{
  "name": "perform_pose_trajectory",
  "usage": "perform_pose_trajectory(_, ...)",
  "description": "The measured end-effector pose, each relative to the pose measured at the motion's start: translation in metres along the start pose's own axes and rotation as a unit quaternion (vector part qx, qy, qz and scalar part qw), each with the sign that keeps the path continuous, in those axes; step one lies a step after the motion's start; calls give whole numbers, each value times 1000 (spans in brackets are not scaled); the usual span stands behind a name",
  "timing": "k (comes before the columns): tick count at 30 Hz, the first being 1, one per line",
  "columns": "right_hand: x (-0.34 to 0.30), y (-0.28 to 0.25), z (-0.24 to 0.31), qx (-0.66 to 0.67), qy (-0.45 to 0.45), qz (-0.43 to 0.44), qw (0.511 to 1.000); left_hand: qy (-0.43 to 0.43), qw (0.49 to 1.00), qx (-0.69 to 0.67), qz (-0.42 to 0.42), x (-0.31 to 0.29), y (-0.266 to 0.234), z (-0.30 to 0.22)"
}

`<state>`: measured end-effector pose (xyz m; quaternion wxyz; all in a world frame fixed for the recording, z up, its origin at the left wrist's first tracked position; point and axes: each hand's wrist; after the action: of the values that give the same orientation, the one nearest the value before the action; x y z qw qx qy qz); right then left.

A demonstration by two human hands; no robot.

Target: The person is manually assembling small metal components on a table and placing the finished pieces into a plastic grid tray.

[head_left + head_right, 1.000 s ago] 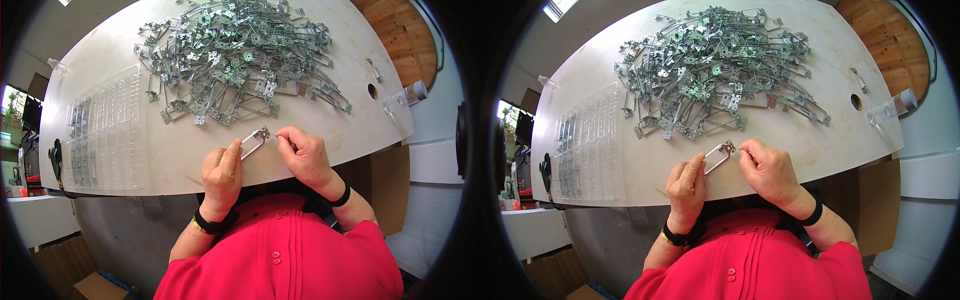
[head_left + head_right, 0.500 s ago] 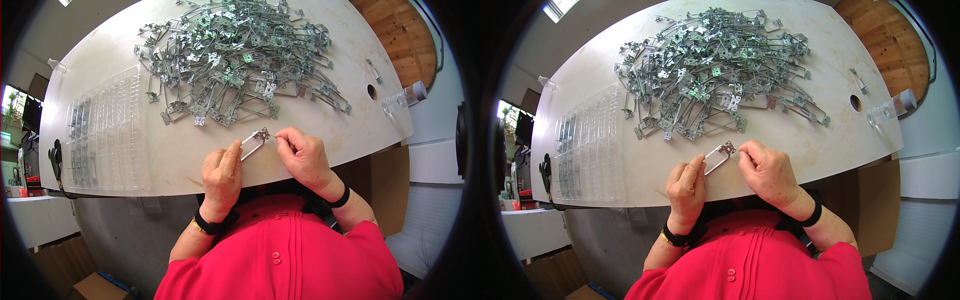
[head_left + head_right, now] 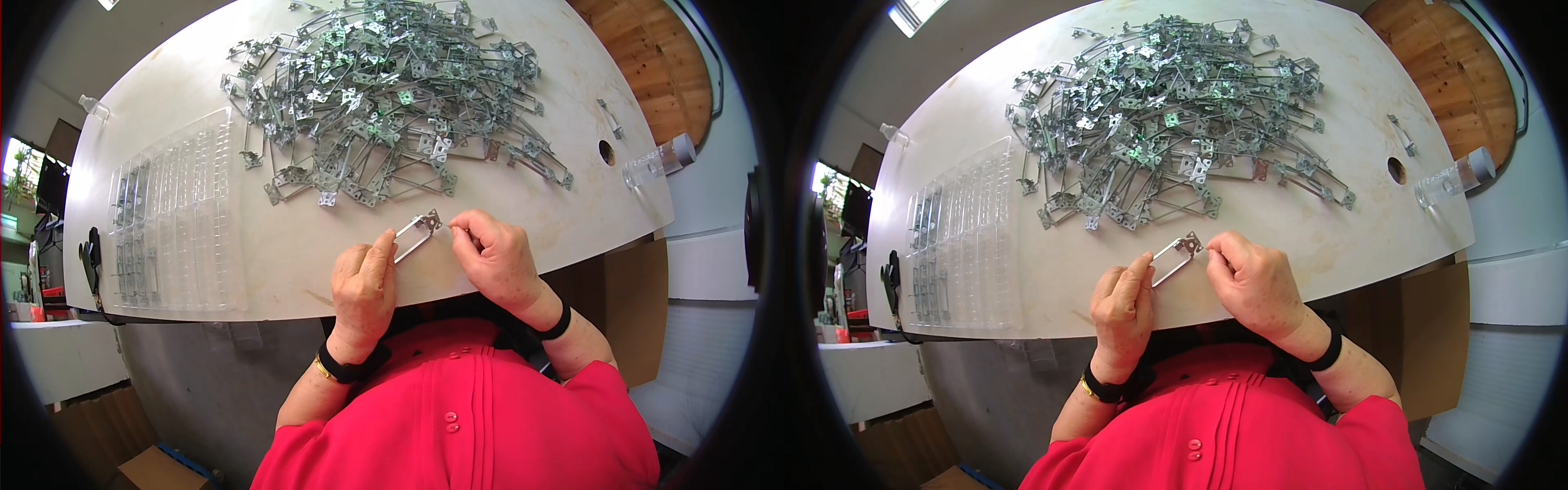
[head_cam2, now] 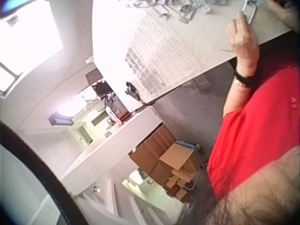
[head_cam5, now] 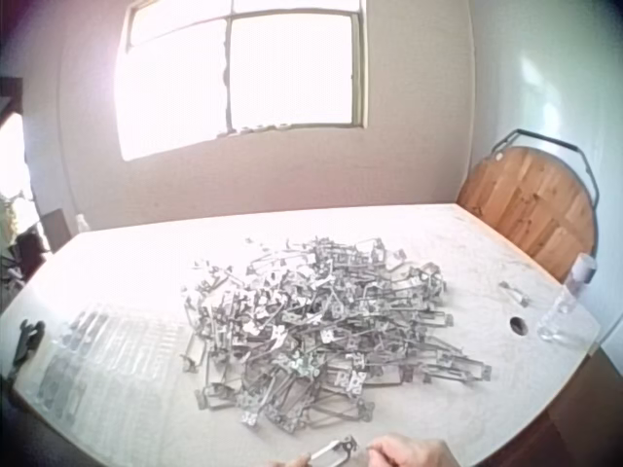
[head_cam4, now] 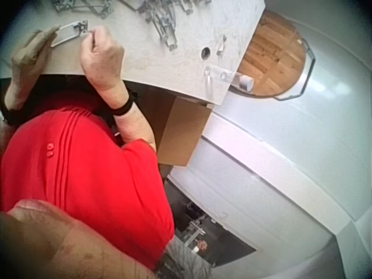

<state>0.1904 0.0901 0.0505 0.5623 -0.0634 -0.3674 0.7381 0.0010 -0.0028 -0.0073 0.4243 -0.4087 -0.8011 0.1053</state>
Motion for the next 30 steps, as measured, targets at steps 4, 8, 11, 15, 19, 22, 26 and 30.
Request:
perform_pose_trajectory(4, 1, 2, 1, 1, -8, 1, 1000, -2, 1000, 6, -5, 0, 0, -2)
perform_pose_trajectory(8, 3, 3, 0, 0, -22, -9, 1000, 5, 1000, 18, -9, 1, 0, -1)
perform_pose_trajectory(11, 5, 0, 4, -38, -30, 12, 999, 1, 1000, 29, 6, 0, -2, -2)
perform_pose_trajectory(15, 9, -1, 4, -47, -38, 20, 998, 48, 992, 115, -31, 12, -3, -18)
perform_pose_trajectory(19, 8, -2, 5, -50, -20, 38, 998, 90, 988, 125, -29, 9, 6, -40)
perform_pose_trajectory(22, 4, 1, 1, -40, -17, 44, 998, 95, 995, 25, 23, 9, 29, -43)
perform_pose_trajectory(26, 3, 1, -5, -3, 21, 52, 998, 63, 997, 5, 45, 10, 40, -41)
perform_pose_trajectory(30, 2, 2, -8, 30, 37, 60, 997, 50, 997, 9, 57, 10, 46, -36)
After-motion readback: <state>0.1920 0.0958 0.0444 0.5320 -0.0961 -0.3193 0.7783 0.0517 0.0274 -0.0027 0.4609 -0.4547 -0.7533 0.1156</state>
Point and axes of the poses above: each hand's wrist, its own x-axis towards the middle knuckle, its own y-axis out of the palm, z = x × y, and after that the axes turned 6 degrees about -z, right-handed
